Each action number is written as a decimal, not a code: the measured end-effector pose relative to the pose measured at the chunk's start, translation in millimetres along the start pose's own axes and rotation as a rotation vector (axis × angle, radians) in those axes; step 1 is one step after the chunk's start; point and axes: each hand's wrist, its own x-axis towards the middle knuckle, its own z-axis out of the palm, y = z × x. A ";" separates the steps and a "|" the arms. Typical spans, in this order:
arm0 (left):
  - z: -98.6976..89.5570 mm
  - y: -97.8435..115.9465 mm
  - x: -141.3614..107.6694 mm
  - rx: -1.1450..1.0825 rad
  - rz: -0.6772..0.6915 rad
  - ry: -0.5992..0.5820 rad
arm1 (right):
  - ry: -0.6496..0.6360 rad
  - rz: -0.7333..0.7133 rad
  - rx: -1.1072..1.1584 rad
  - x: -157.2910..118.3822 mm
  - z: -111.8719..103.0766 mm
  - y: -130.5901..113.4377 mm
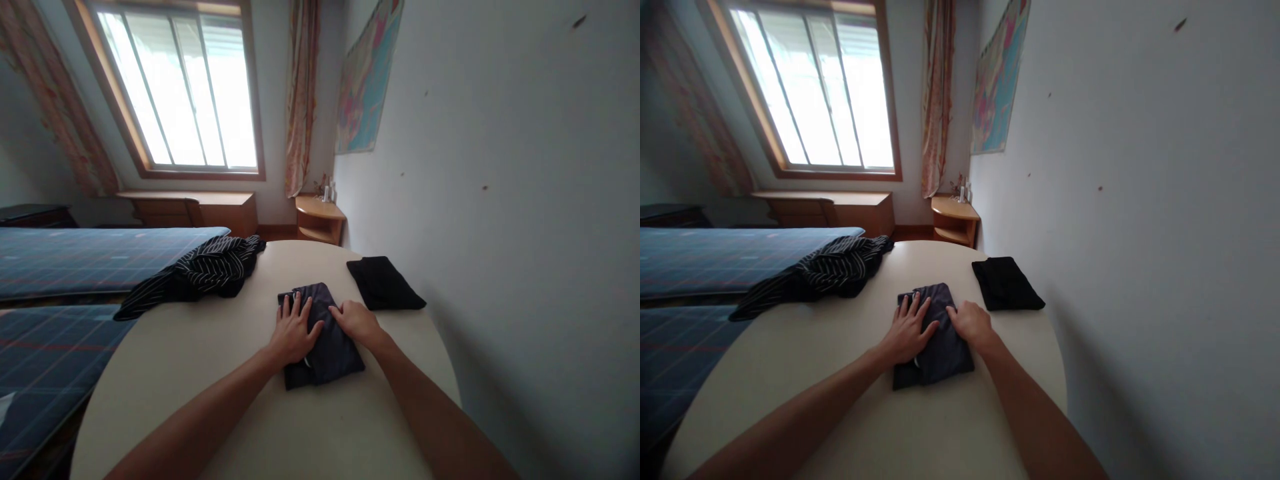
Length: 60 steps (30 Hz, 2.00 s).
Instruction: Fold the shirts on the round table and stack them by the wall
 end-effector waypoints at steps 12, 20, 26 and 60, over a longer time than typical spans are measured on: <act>-2.3 -5.2 14.5 -0.116 0.041 0.105 | 0.043 0.063 0.239 14.3 4.5 17.3; 0.0 -6.8 10.9 -0.027 0.027 0.055 | 0.082 -0.066 0.587 11.8 15.9 10.5; -7.3 -20.8 20.5 0.036 -0.056 0.140 | 0.210 -0.272 0.554 18.3 12.0 16.7; -1.6 -33.0 23.3 0.194 -0.121 0.040 | 0.258 -0.084 0.144 142.4 -89.0 171.6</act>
